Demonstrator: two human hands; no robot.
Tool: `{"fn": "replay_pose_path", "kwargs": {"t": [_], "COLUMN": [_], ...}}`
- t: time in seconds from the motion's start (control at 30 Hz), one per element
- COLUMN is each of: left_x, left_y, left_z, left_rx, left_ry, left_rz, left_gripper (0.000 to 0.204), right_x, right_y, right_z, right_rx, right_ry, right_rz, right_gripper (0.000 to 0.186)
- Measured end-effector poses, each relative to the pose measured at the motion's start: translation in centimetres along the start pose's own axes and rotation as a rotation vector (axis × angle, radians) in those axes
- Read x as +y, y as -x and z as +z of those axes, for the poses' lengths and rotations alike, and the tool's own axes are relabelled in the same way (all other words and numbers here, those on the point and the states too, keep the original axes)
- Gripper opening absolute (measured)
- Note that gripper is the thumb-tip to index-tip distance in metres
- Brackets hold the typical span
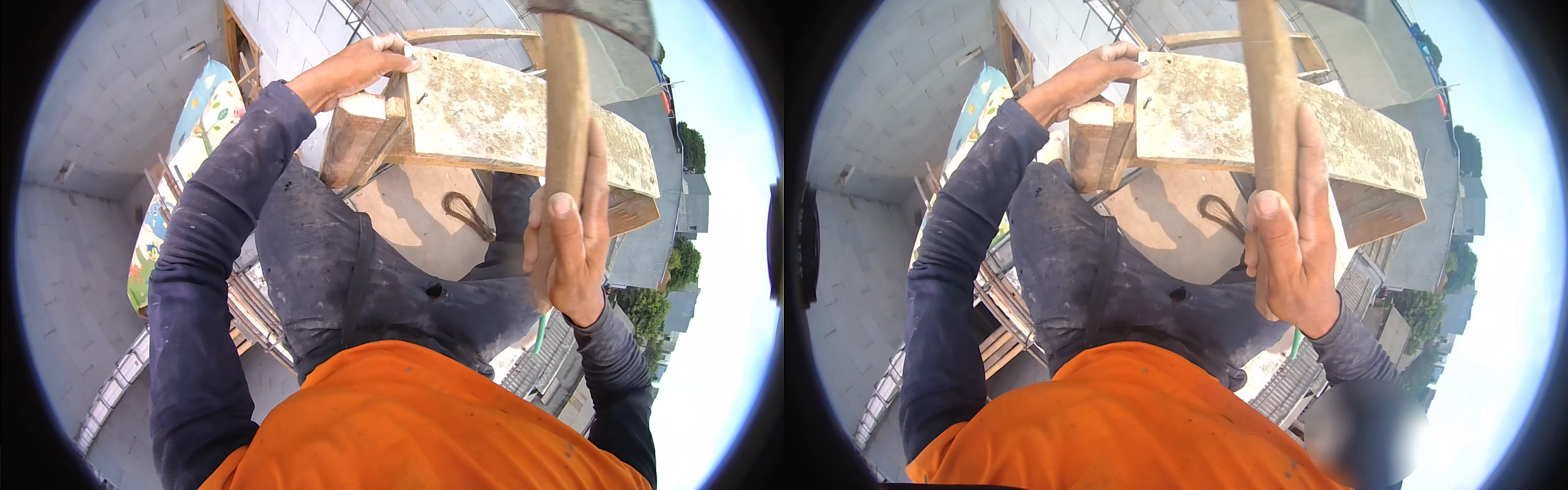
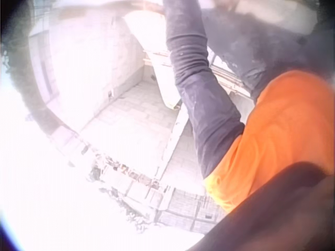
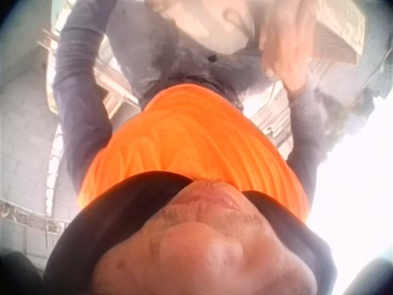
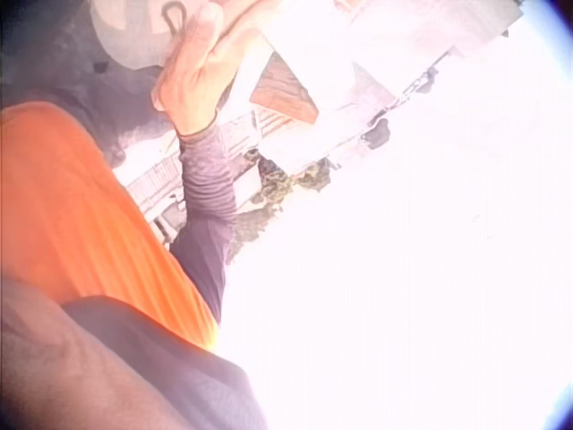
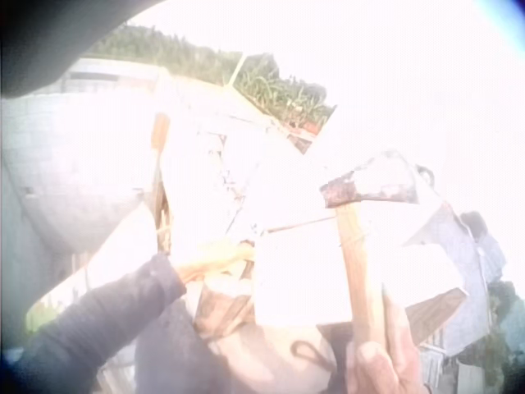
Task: The person constructs a wooden formwork for a concrete beam by placing a wooden board onto a rebar structure, reaching into a bucket to retrieve nails, and hammering them into the wood with a hatchet.
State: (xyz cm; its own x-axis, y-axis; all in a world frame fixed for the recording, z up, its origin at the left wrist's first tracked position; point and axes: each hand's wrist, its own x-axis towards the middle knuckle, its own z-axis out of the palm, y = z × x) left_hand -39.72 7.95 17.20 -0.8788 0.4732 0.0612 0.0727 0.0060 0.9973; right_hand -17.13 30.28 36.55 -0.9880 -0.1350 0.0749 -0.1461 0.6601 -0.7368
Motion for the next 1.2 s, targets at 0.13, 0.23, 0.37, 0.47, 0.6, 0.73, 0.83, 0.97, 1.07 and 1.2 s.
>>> {"fn": "replay_pose_path", "kwargs": {"t": [0.13,0.23,0.37,0.47,0.6,0.73,0.83,0.97,1.07,1.2], "left_x": [0.4,1.6,0.5,1.2,2.1,1.6,1.8,1.9,2.1,4.2], "left_y": [0.5,1.9,0.9,1.1,2.3,2.7,2.1,0.7,2.0,0.4], "left_z": [0.4,0.4,0.1,0.8,1.2,1.2,0.9,2.0,0.7,2.4], "left_rx": [0.012,0.031,0.012,0.000,0.018,0.068,0.025,0.043,0.089,0.119], "left_ry": [-0.033,0.003,0.048,0.068,0.047,0.036,0.025,0.018,-0.088,-0.294], "left_rz": [-0.022,-0.041,-0.018,-0.039,-0.070,-0.071,-0.073,-0.079,-0.137,-0.090], "left_gripper": [0.074,0.082,0.072,0.066,0.069,0.064,0.054,0.048,0.053,0.057], "right_x": [-0.7,-3.2,-3.4,-0.3,-2.1,-1.9,0.3,6.4,0.9,4.9], "right_y": [-0.4,-0.4,-1.4,0.4,-0.5,-0.4,-0.5,1.3,2.0,6.9], "right_z": [-2.5,-2.5,-3.6,-0.9,-3.0,-2.0,-1.7,-3.9,-4.7,-8.0], "right_rx": [-0.300,0.013,0.317,-0.020,-0.418,0.068,0.190,-0.345,-0.363,0.057], "right_ry": [0.128,0.025,0.012,0.124,0.203,0.006,0.048,0.417,-0.011,-0.075], "right_rz": [0.280,0.096,-0.379,-0.068,0.415,0.000,-0.278,-0.095,0.396,0.281], "right_gripper": [0.070,0.078,0.086,0.074,0.066,0.080,0.082,0.082,0.078,0.074]}}
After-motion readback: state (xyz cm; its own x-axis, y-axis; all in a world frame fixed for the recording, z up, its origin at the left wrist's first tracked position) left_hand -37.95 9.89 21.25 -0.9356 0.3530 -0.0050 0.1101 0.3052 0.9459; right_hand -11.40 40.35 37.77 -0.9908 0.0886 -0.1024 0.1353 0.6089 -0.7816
